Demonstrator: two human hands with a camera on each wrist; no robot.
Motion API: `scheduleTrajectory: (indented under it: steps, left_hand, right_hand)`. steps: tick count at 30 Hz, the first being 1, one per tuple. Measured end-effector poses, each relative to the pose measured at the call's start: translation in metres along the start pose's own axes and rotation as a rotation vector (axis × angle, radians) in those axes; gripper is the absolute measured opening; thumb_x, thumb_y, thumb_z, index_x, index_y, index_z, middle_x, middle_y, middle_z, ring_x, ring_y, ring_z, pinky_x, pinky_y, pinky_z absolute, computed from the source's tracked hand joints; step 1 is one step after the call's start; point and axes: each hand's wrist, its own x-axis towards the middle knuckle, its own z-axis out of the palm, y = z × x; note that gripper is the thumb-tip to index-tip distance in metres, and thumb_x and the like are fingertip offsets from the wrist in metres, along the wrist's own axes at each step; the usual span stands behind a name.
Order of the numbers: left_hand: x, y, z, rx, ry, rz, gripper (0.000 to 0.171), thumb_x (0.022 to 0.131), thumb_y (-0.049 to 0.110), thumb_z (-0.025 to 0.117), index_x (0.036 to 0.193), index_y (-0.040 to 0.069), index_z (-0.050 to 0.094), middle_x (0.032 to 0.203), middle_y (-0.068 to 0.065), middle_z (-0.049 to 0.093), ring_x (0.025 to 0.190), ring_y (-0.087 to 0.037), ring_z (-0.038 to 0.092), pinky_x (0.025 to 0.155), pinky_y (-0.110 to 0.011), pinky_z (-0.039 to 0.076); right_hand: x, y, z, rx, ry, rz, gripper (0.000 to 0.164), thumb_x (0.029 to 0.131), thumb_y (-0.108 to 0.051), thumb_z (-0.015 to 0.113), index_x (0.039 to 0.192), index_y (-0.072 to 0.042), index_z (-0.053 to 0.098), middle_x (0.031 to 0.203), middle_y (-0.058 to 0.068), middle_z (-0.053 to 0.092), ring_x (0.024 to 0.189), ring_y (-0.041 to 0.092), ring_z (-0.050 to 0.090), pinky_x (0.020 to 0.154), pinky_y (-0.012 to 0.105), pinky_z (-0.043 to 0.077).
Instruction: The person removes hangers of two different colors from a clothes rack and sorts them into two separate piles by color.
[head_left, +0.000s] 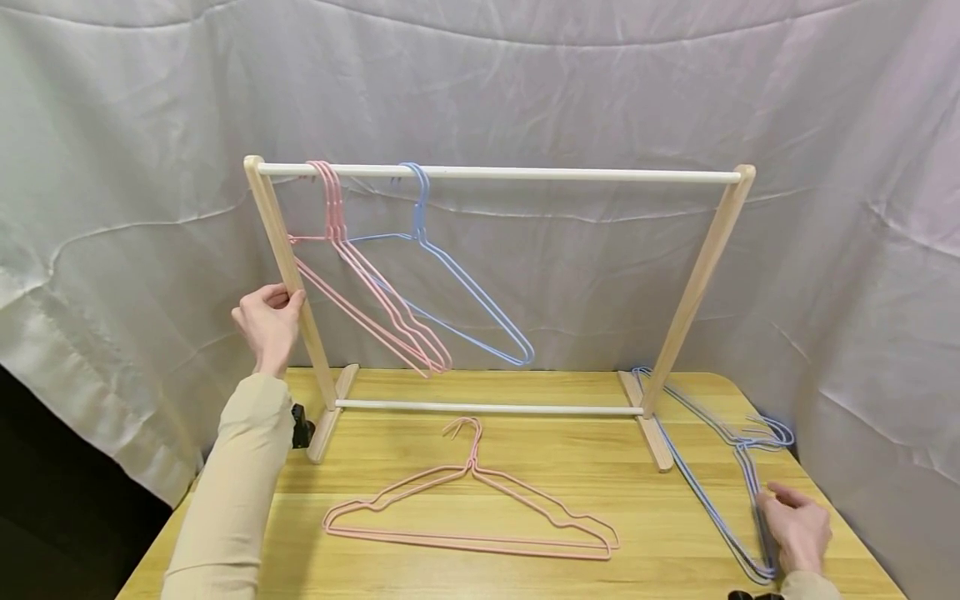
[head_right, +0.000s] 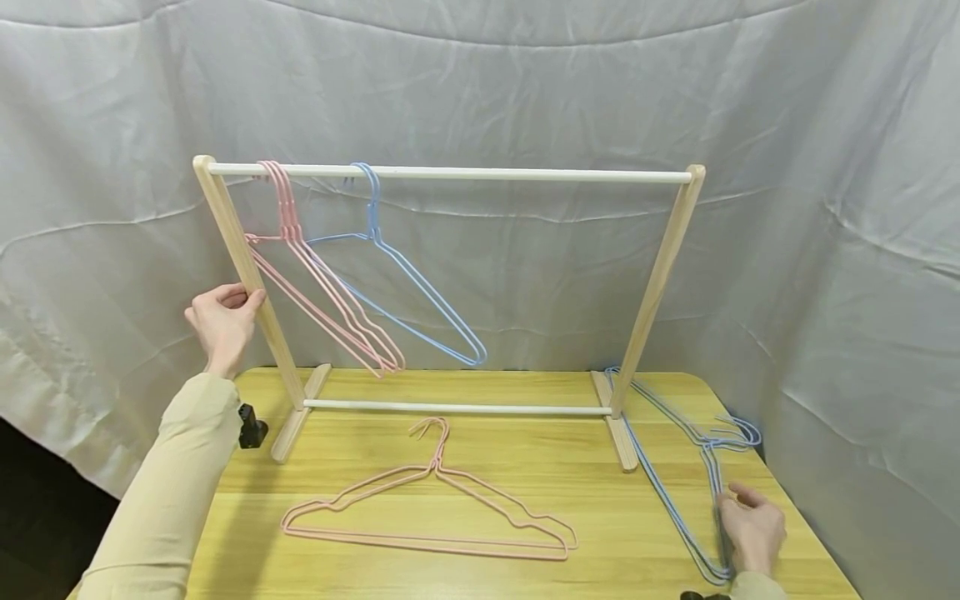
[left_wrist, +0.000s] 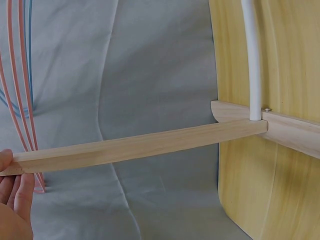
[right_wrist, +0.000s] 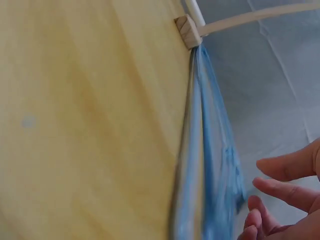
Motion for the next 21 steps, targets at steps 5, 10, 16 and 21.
scheduleTrajectory:
  steps: [5, 10, 16, 21]
  left_hand:
    - [0.0, 0.0, 0.0, -0.007, -0.001, 0.0, 0.03, 0.092, 0.02, 0.072, 0.114, 0.001, 0.075, 0.116, -0.024, 0.072, 0.134, -0.025, 0.043, 0.11, -0.04, 0.027]
    - [0.0, 0.0, 0.0, -0.001, -0.003, 0.001, 0.03, 0.092, 0.021, 0.072, 0.114, 0.001, 0.075, 0.116, -0.024, 0.072, 0.134, -0.025, 0.044, 0.111, -0.04, 0.028]
    - [0.001, 0.0, 0.0, 0.006, 0.002, -0.001, 0.03, 0.092, 0.022, 0.072, 0.113, 0.001, 0.075, 0.116, -0.024, 0.072, 0.132, -0.026, 0.044, 0.11, -0.041, 0.027]
    - [0.0, 0.0, 0.0, 0.012, 0.0, -0.003, 0.031, 0.092, 0.023, 0.072, 0.114, 0.002, 0.075, 0.117, -0.023, 0.072, 0.132, -0.025, 0.044, 0.11, -0.041, 0.027]
  right_hand:
    - [-0.005, -0.034, 0.005, -0.033, -0.016, -0.154, 0.045, 0.092, -0.02, 0.065, 0.133, -0.002, 0.062, 0.141, 0.025, 0.053, 0.099, 0.015, 0.057, 0.074, 0.019, 0.036]
    - [-0.029, -0.098, 0.02, 0.012, -0.089, -0.453, 0.044, 0.093, -0.016, 0.066, 0.132, 0.005, 0.061, 0.138, 0.027, 0.053, 0.093, -0.009, 0.039, 0.071, 0.005, 0.037]
    - [-0.073, -0.196, 0.052, 0.098, -0.33, -0.796, 0.039, 0.097, -0.014, 0.064, 0.132, 0.005, 0.061, 0.133, 0.025, 0.055, 0.103, -0.014, 0.046, 0.087, 0.002, 0.041]
    - [-0.105, -0.269, 0.083, 0.11, -0.598, -0.895, 0.041, 0.099, -0.017, 0.063, 0.135, 0.004, 0.058, 0.134, 0.024, 0.062, 0.115, 0.017, 0.064, 0.105, 0.031, 0.05]
